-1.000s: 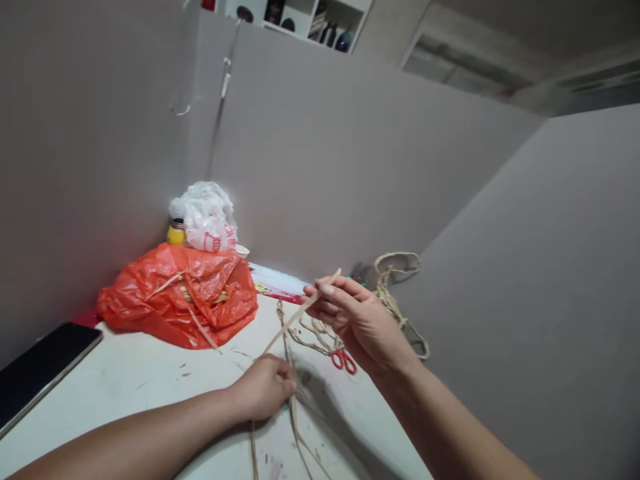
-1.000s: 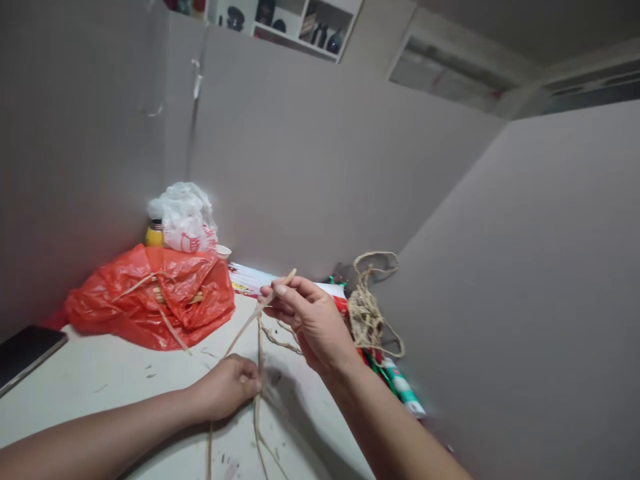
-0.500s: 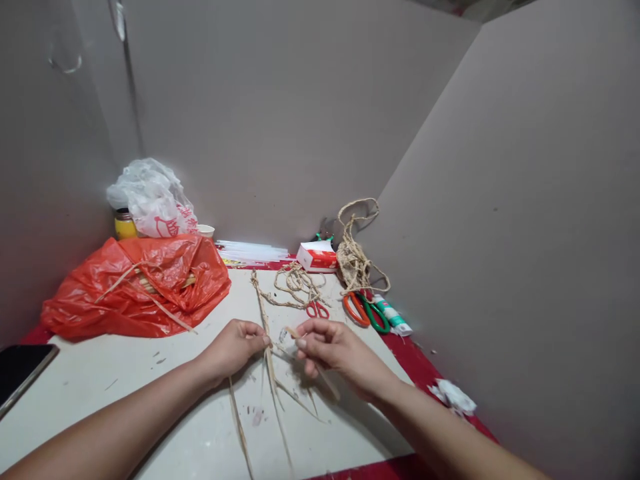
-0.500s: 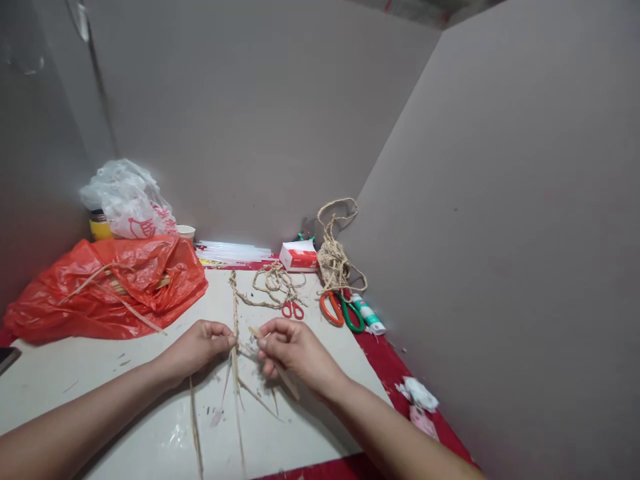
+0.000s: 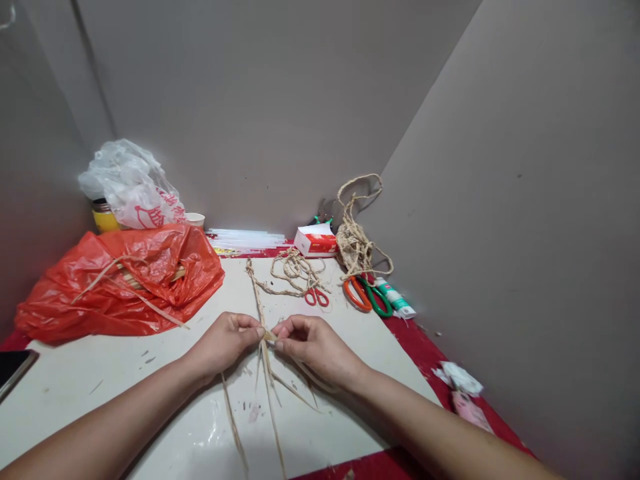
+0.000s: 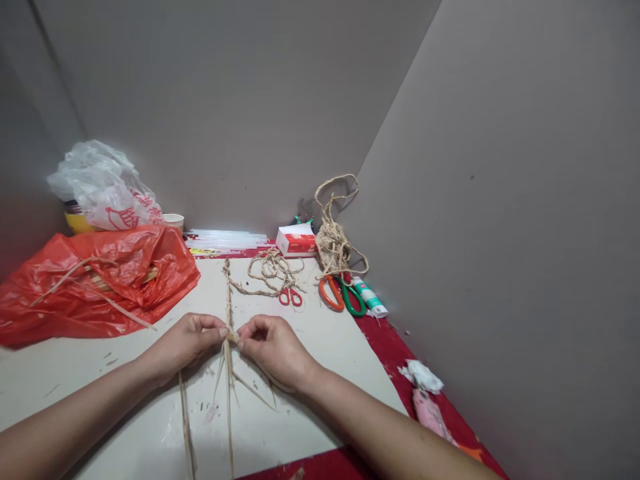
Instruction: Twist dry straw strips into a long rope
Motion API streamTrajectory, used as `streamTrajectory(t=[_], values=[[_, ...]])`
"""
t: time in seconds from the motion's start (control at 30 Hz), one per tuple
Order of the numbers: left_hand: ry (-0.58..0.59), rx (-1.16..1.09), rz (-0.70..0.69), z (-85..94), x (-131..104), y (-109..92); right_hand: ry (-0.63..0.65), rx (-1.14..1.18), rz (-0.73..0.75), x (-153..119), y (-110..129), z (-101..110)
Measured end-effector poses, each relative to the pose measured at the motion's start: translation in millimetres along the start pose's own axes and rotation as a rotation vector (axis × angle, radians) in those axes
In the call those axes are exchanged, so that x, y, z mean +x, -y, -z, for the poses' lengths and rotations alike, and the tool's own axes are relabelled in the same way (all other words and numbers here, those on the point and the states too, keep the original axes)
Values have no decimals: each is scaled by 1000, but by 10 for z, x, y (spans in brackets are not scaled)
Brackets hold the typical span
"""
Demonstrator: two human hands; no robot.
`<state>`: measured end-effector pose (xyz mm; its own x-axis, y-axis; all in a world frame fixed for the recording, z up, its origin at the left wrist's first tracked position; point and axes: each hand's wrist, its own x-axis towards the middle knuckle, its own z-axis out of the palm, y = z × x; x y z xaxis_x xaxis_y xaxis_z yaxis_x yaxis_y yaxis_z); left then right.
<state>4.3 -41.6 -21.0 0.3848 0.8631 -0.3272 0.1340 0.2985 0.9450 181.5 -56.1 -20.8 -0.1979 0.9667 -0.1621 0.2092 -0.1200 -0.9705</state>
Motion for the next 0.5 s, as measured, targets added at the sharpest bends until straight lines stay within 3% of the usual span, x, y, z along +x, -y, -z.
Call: streamTrajectory(t=[0.1,0.3,0.5], values=[[7,-7,19,-4,7,-18,3,6,-19,17,-76,-16],[15,-1,13,-3,15,-32,-22,2,110,20,-128,-23],[26,12,19,13,24,-12,-135,-375,511,18,-145,11]])
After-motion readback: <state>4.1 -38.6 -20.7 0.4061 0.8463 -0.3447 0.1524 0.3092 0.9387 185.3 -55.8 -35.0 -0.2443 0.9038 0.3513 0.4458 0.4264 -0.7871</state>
